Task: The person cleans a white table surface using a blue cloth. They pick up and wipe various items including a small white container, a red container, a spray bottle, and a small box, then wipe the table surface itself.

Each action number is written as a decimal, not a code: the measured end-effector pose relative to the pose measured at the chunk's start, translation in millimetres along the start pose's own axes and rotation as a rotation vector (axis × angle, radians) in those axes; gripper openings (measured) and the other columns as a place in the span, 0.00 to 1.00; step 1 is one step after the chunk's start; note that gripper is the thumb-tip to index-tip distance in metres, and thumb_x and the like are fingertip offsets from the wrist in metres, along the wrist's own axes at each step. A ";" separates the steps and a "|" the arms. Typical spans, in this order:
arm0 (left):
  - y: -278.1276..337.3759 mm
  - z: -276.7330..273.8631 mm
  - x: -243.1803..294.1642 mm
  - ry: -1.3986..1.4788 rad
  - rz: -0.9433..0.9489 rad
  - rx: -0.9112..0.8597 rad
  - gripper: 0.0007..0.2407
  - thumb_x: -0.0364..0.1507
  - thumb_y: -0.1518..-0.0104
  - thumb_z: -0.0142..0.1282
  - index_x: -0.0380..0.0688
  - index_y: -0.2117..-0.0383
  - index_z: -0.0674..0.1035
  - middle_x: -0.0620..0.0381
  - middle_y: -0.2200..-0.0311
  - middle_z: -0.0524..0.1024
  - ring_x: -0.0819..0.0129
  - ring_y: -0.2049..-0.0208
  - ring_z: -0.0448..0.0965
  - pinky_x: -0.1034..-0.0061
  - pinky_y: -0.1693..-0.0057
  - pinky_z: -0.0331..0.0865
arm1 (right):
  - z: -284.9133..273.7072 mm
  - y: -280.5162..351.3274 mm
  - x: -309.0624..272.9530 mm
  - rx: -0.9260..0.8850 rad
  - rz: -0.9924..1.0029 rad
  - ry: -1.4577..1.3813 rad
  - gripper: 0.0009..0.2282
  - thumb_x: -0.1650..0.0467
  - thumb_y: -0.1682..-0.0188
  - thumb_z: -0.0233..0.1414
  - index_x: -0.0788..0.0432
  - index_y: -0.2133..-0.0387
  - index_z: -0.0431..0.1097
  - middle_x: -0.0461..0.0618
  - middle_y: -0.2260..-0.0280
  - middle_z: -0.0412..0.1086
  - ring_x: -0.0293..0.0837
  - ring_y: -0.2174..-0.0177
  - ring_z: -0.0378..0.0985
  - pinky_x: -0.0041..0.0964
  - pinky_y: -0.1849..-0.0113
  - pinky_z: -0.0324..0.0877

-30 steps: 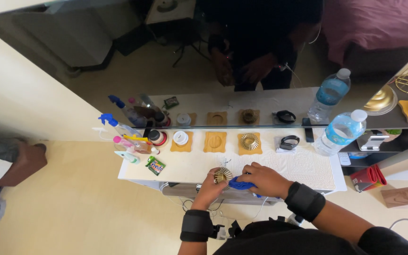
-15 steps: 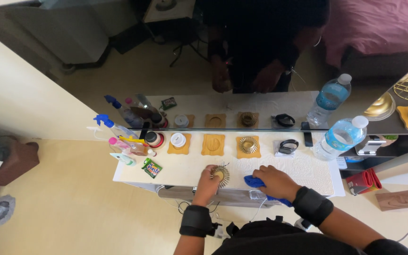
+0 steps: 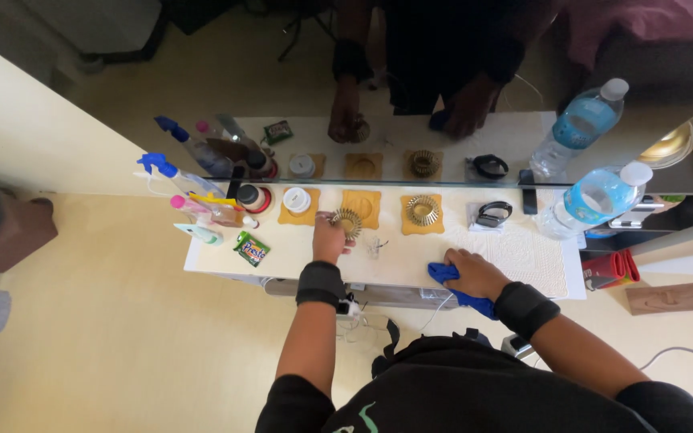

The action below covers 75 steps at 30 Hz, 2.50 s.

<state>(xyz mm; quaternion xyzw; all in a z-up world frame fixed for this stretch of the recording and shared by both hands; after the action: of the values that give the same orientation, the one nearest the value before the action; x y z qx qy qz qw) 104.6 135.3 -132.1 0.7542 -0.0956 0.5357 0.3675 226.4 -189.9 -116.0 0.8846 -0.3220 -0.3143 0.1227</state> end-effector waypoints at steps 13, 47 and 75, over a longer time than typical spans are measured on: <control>-44.1 35.0 7.8 -0.230 0.236 0.001 0.20 0.28 0.44 0.56 0.50 0.42 0.71 0.42 0.46 0.58 0.45 0.63 0.81 0.63 0.62 0.82 | -3.5 -3.1 1.9 0.048 -0.008 -0.099 0.20 0.62 0.61 0.63 0.54 0.58 0.65 0.54 0.56 0.69 0.58 0.54 0.74 0.50 0.54 0.69; -55.9 19.1 -48.4 -0.414 0.438 0.004 0.35 0.41 0.43 0.61 0.25 0.38 0.61 0.30 0.37 0.58 0.39 0.40 0.66 0.62 0.36 0.64 | 9.7 -7.3 12.6 0.103 0.000 -0.139 0.20 0.63 0.65 0.64 0.55 0.61 0.67 0.55 0.60 0.72 0.56 0.56 0.76 0.47 0.55 0.69; 10.7 -138.0 -64.4 -0.112 0.542 0.045 0.23 0.30 0.44 0.62 0.33 0.44 0.68 0.43 0.48 0.72 0.58 0.46 0.76 0.69 0.49 0.76 | 14.9 -21.6 22.2 -0.062 0.238 -0.185 0.21 0.64 0.62 0.65 0.53 0.56 0.69 0.55 0.59 0.76 0.50 0.58 0.78 0.44 0.54 0.71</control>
<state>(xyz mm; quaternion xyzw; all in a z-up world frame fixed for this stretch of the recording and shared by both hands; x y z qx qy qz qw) -29.2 202.2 -162.2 0.7376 -0.3019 0.5741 0.1879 240.7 -188.0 -147.1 0.8031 -0.4248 -0.3875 0.1563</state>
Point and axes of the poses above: each hand's wrist, its own y-axis away from the middle knuckle, its own z-axis out of the palm, x = y × z, the point moved 5 cm from there along -y, towards the middle knuckle
